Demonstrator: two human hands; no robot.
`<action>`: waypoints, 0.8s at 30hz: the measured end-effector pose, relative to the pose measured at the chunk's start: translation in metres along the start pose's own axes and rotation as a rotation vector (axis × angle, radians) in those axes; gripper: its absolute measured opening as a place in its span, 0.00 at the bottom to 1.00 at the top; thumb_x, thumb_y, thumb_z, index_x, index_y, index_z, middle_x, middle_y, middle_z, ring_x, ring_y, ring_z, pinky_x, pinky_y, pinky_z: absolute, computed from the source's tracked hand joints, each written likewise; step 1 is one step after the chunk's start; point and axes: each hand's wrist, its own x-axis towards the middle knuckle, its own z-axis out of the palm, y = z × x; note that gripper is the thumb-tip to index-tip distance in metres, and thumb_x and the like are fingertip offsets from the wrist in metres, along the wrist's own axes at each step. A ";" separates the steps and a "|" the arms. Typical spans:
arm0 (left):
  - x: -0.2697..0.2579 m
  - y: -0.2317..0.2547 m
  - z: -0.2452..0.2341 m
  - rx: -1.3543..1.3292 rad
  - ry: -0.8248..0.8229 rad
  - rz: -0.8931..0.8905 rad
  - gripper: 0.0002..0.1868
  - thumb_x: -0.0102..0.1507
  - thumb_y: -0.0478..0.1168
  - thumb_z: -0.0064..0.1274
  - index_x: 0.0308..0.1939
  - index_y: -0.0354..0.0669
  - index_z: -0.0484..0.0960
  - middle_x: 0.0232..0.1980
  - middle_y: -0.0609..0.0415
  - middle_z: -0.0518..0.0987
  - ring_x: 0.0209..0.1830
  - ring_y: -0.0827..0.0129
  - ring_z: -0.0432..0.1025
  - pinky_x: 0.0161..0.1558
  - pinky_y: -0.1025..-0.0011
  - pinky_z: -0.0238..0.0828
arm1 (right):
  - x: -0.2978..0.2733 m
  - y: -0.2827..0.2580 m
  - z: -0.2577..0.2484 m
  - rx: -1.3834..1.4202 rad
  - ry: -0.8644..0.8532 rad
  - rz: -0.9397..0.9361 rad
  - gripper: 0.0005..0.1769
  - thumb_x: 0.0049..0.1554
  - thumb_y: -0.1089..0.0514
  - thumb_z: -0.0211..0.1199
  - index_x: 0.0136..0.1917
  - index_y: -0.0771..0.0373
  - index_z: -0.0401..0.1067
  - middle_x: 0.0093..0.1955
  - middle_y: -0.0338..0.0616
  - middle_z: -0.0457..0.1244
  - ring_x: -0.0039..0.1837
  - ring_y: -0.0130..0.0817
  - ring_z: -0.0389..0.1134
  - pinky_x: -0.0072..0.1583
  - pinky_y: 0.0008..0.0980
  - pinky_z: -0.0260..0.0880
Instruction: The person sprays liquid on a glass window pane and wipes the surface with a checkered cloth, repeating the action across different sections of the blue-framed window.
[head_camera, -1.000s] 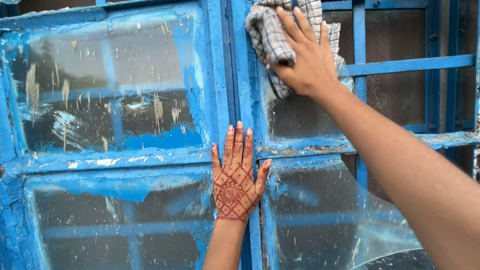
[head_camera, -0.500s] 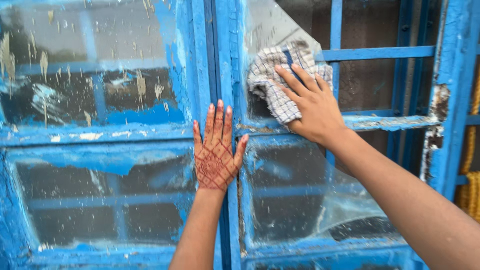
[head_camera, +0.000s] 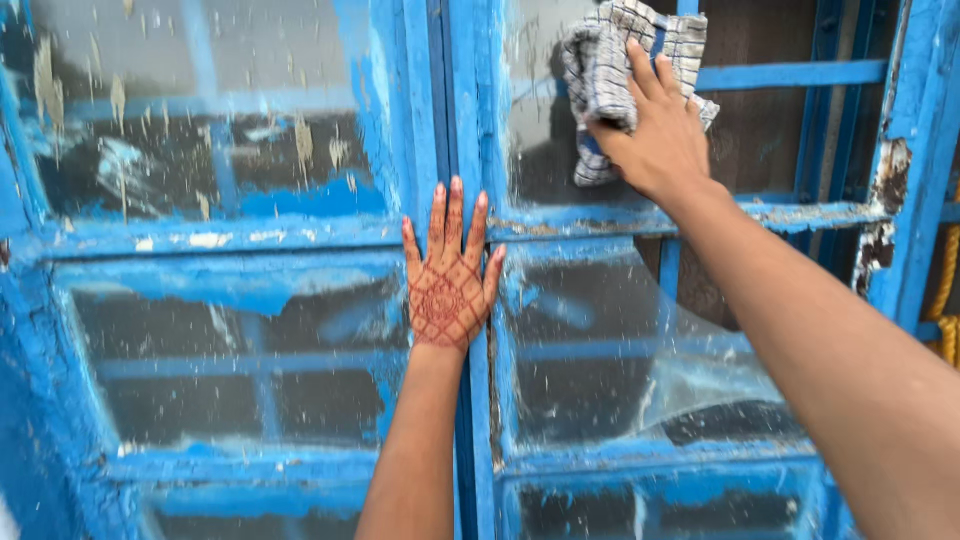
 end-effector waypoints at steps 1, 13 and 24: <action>-0.003 0.000 0.000 -0.005 -0.009 -0.008 0.35 0.71 0.57 0.39 0.81 0.57 0.54 0.86 0.54 0.44 0.86 0.62 0.37 0.79 0.44 0.27 | 0.004 -0.007 0.007 -0.023 0.017 -0.016 0.44 0.57 0.35 0.61 0.78 0.60 0.62 0.88 0.37 0.37 0.86 0.50 0.35 0.76 0.69 0.38; -0.003 -0.004 0.007 0.034 0.025 0.004 0.34 0.70 0.56 0.36 0.80 0.57 0.55 0.85 0.54 0.46 0.84 0.63 0.39 0.78 0.43 0.28 | -0.033 -0.023 0.003 -0.185 -0.094 -0.365 0.40 0.55 0.43 0.58 0.79 0.51 0.60 0.88 0.33 0.37 0.87 0.42 0.34 0.79 0.68 0.32; -0.005 -0.002 0.009 0.053 0.041 -0.005 0.33 0.70 0.56 0.36 0.80 0.58 0.55 0.84 0.56 0.47 0.84 0.65 0.40 0.78 0.45 0.30 | -0.041 -0.044 0.012 -0.193 -0.126 -0.478 0.51 0.43 0.44 0.58 0.80 0.53 0.58 0.85 0.37 0.35 0.84 0.44 0.31 0.75 0.68 0.30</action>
